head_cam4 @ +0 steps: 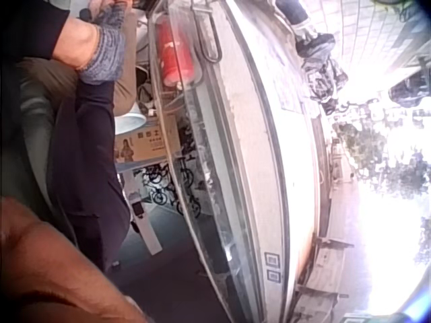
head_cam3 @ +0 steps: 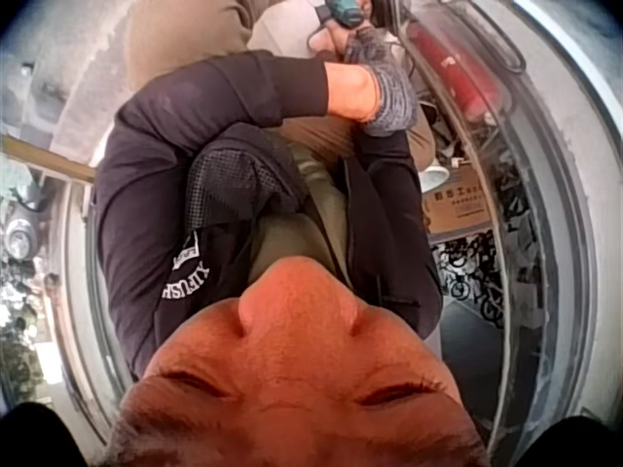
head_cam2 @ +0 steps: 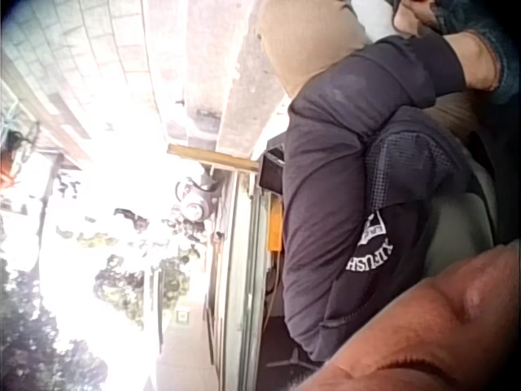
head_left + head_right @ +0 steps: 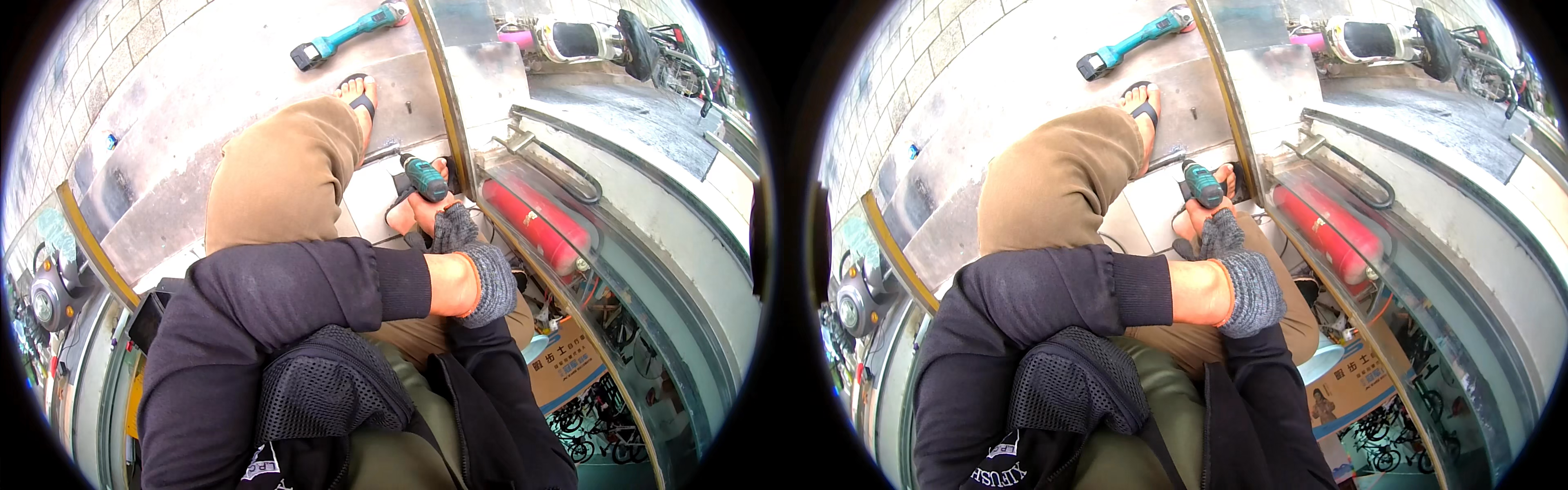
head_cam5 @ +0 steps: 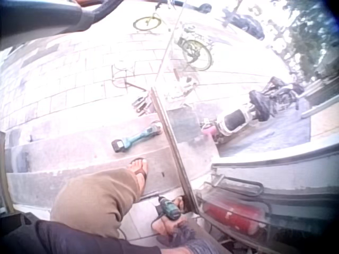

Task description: The person sits on the floor and uses a cordless drill to make holes in a metal sheet placed on the ground. The person holds the drill with both hands and drills into the sheet multiple times.

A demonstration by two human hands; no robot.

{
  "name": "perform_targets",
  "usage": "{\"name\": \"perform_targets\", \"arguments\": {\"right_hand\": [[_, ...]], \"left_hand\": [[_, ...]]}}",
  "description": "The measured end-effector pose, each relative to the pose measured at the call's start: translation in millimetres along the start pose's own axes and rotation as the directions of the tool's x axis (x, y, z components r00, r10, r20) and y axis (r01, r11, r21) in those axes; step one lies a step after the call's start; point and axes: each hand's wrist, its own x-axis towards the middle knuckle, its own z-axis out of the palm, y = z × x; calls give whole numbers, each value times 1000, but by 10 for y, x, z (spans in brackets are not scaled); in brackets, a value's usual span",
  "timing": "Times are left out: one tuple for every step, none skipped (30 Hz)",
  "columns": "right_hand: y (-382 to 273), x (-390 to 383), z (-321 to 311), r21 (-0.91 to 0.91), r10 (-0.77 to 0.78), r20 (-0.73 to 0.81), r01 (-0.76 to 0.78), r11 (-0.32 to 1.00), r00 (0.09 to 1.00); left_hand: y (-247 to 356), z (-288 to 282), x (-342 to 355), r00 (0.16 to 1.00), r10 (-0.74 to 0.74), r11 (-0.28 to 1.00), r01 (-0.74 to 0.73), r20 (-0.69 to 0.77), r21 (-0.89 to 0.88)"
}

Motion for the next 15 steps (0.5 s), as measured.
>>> {"name": "perform_targets", "arguments": {"right_hand": [[-10, -12, -3, 2, 4, 1, -4, 1000, 1000], [2, -23, -23, 8, 18, -4, -18, 1000, 1000], [-42, -53, -19, -1, 28, 7, -28, 1000, 1000], [-55, -66, -13, -1, 31, 9, -31, 1000, 999], [-97, -78, -5, -7, 25, 11, -25, 1000, 1000], [-111, -83, -1, -8, 24, 11, -24, 1000, 1000], [-128, -91, -4, -9, 23, 13, -23, 1000, 1000], [-124, -98, -9, -7, 28, 10, -28, 1000, 1000], [-123, -99, -16, -6, 33, 12, -32, 999, 999], [-122, -106, -20, -8, 34, 16, -34, 999, 999], [-136, -102, -21, -10, 37, 19, -37, 999, 999], [-134, -108, -25, -12, 39, 21, -38, 999, 999], [-139, -112, -27, -14, 42, 25, -42, 999, 999], [-141, -112, -30, -14, 42, 28, -41, 999, 999], [-143, -117, -31, -14, 47, 32, -46, 999, 998]], "left_hand": [[3, -59, -27, 996, -82, 996, 81, 45, 23], [57, -366, -203, 983, -158, 987, 153, 94, 51], [64, -383, -231, 983, -158, 987, 154, 91, 54], [66, -403, -257, 983, -159, 986, 154, 88, 60], [30, -162, -155, 996, -79, 996, 78, 37, 42], [22, -92, -131, 1000, 5, 1000, -5, -10, 29], [4, -34, -95, 1000, 9, 1000, -9, -11, 22], [-2, -33, -95, 1000, 17, 1000, -16, -9, 15], [-4, -37, -99, 1000, 24, 1000, -24, -8, 8], [-11, -24, -95, 999, 32, 999, -32, -20, 8], [-23, -14, -95, 999, 40, 999, -39, -33, 8], [-31, -5, -91, 998, 47, 999, -47, -47, 9], [-34, 2, -82, 998, 43, 999, -43, -43, 8], [-30, 1, -81, 999, 38, 999, -38, -38, 7], [-26, -6, -83, 999, 33, 999, -33, -34, 5]]}}
